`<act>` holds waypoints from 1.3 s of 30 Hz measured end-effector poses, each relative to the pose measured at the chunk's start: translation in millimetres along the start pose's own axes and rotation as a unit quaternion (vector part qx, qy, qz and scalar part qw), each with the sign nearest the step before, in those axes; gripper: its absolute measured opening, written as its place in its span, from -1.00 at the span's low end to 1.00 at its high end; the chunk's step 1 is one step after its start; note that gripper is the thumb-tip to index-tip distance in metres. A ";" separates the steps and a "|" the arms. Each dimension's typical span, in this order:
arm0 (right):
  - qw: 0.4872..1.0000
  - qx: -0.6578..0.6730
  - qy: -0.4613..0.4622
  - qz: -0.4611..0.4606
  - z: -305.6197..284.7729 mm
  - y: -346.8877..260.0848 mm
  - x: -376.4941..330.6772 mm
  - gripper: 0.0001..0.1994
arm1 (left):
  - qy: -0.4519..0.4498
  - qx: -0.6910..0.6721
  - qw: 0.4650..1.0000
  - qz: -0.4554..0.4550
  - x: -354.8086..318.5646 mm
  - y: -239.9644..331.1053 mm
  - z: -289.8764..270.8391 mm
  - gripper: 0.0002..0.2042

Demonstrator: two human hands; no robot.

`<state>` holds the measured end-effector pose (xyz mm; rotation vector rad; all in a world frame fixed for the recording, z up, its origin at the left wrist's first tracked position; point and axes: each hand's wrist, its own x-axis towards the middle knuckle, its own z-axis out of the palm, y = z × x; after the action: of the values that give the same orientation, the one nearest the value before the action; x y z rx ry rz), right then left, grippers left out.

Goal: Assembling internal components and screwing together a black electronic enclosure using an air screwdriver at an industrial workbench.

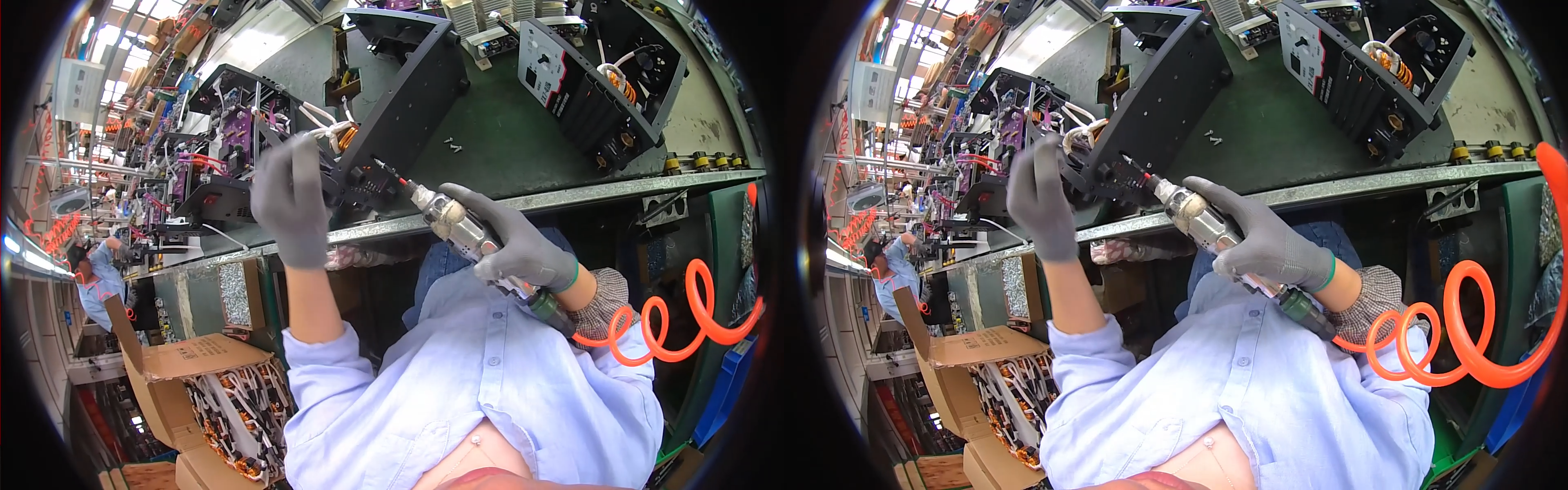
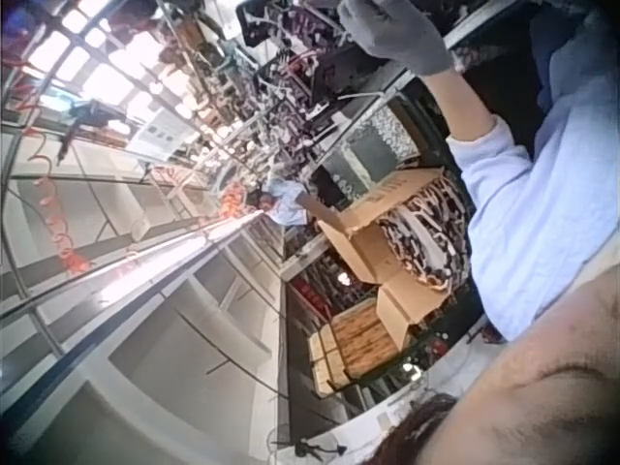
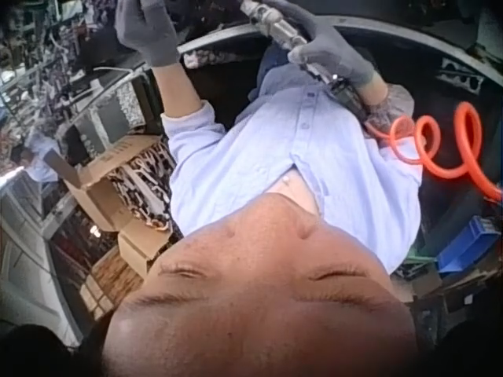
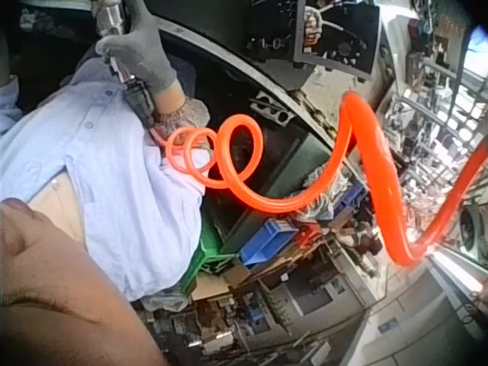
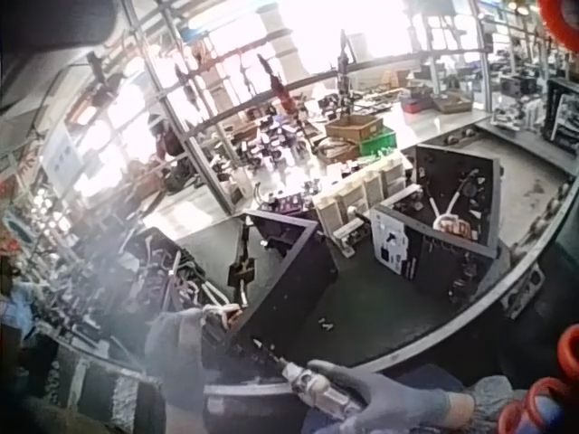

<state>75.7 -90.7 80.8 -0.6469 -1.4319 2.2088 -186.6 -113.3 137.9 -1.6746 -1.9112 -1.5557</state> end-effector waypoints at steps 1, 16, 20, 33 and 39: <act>1.000 0.001 0.002 0.000 1.2 0.6 1.6 0.06 | -0.034 0.102 0.991 0.077 19.4 -10.8 2.0 -0.76; 0.986 0.165 0.002 0.037 13.7 8.1 5.8 0.07 | -0.316 0.166 0.934 0.014 59.3 -47.2 15.8 -0.53; 0.973 0.223 -0.021 0.059 9.8 1.6 4.3 0.06 | -0.314 0.142 0.938 0.034 56.0 -47.7 16.1 -0.57; 0.984 0.172 -0.039 0.034 7.0 -2.2 12.0 -0.01 | -0.293 0.043 0.955 -0.034 55.5 -49.4 18.4 -0.62; 0.978 0.208 0.005 0.027 -9.6 -2.0 -16.2 -0.02 | 0.051 0.184 0.943 0.271 21.9 -15.3 3.5 -0.89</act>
<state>94.5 -92.5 81.6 -0.5508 -0.9074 2.4380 -205.0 -94.3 142.6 -1.7079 -1.4051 -0.9816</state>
